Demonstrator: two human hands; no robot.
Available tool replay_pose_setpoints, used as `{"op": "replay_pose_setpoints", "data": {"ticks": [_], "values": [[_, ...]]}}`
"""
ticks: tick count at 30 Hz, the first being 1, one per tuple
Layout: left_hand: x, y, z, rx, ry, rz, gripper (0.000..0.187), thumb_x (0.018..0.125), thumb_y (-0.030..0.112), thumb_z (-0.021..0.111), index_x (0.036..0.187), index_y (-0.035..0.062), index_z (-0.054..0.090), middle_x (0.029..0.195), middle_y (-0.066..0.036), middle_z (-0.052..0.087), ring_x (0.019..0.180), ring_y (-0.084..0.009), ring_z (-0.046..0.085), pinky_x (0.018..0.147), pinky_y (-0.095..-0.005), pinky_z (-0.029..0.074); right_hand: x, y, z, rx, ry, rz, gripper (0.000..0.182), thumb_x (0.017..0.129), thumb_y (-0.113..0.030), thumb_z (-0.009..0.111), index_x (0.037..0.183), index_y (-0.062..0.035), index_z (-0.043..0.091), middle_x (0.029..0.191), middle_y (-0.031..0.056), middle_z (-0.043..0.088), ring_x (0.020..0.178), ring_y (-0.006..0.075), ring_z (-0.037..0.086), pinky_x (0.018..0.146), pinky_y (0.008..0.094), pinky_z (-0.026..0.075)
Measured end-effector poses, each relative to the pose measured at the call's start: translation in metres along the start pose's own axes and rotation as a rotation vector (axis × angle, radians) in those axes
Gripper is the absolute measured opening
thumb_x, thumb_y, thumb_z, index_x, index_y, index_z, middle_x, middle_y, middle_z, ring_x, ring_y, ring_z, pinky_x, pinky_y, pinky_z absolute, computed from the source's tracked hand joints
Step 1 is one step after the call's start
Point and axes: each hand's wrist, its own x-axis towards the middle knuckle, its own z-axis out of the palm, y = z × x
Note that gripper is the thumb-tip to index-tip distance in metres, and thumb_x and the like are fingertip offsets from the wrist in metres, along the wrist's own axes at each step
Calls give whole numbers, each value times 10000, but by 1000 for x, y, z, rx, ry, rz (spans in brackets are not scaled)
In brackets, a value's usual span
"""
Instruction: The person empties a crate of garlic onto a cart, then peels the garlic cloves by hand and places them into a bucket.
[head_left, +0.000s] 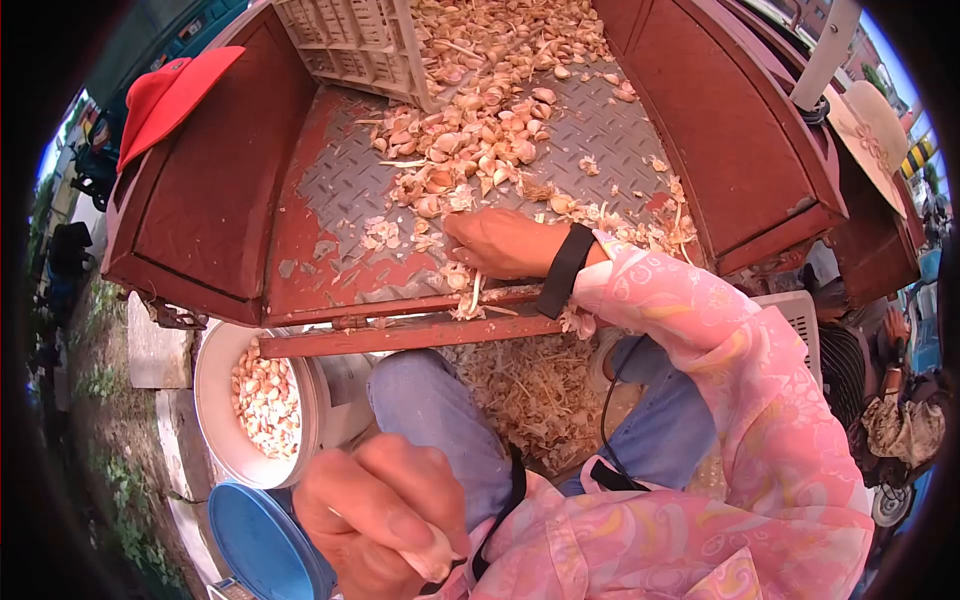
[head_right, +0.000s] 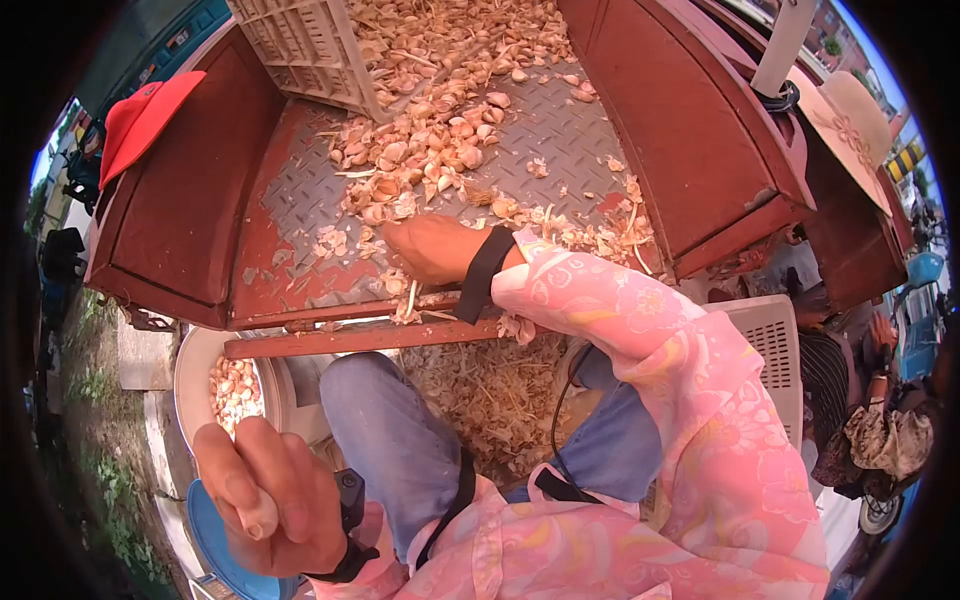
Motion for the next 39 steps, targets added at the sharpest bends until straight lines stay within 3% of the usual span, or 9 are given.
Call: {"op": "replay_pose_setpoints", "data": {"ticks": [5, 7, 8, 17, 21, 27, 29, 32, 39], "values": [[-16, 55, -184, 694, 640, 191, 239, 919, 168, 494, 1081, -7, 520, 938, -72, 545, 718, -77, 473, 635, -175, 384, -12, 16, -37, 204, 129, 233, 177, 813, -124, 510, 841, 39, 449, 765, 228, 552, 778, 402, 550, 688, 464, 418], [-21, 56, -209, 1068, 948, -13, 358, 901, 204, 520, 1197, 4, 490, 1096, -92, 524, 938, -131, 517, 800, -254, 404, -2, 30, -46, 160, 150, 248, 178, 810, -118, 504, 848, 45, 443, 774, 231, 553, 783, 401, 552, 698, 463, 418], [-22, 51, -208, 1025, 922, -34, 435, 874, 237, 556, 1236, 12, 469, 1178, -109, 510, 1088, -185, 491, 879, -306, 387, 4, 37, -51, 113, 176, 259, 180, 808, -112, 498, 854, 52, 438, 783, 233, 554, 788, 400, 555, 707, 462, 417], [64, -46, -108, 769, 213, -346, 386, 893, 262, 543, 1177, 6, 488, 1084, -63, 550, 960, -134, 550, 725, -227, 441, 30, 48, -25, -281, 132, -30, 168, 775, -13, 451, 942, -3, 466, 824, 216, 559, 770, 368, 554, 667, 433, 428], [72, -96, -94, 202, 403, -493, 437, 918, 319, 499, 1213, 5, 430, 1122, -82, 518, 984, -178, 546, 781, -297, 476, 11, 16, -39, 169, -9, 26, 111, 790, -66, 536, 882, -11, 506, 764, 112, 553, 712, 212, 542, 641, 347, 429], [76, -143, -118, -674, 586, -413, 320, 954, 298, 414, 1110, 26, 476, 1024, -158, 551, 899, -237, 590, 718, -291, 555, 5, -25, -55, 291, -139, -343, 183, 801, -98, 554, 964, -14, 566, 814, 140, 577, 770, 275, 575, 678, 360, 454], [78, -141, -116, -651, 753, -546, 273, 947, 270, 439, 1039, 23, 513, 906, -132, 568, 743, -194, 585, 553, -226, 530, 34, 10, -62, -19, 74, -26, 217, 773, -83, 573, 976, -5, 577, 863, 165, 585, 819, 321, 580, 717, 375, 464], [75, -132, -116, -651, 619, -522, 228, 936, 240, 468, 967, 24, 536, 769, -72, 509, 560, -103, 430, 405, -155, 340, 55, 48, -48, -254, 106, -39, 251, 725, -34, 579, 975, -12, 576, 880, 185, 601, 875, 363, 586, 747, 434, 463], [73, -114, -111, -544, 568, -565, 298, 948, 328, 428, 987, 53, 536, 745, -43, 526, 537, -95, 436, 379, -158, 300, 30, 24, -47, -173, 142, -37, 210, 733, -140, 577, 898, -10, 565, 809, 180, 606, 774, 348, 603, 659, 423, 461]]}}
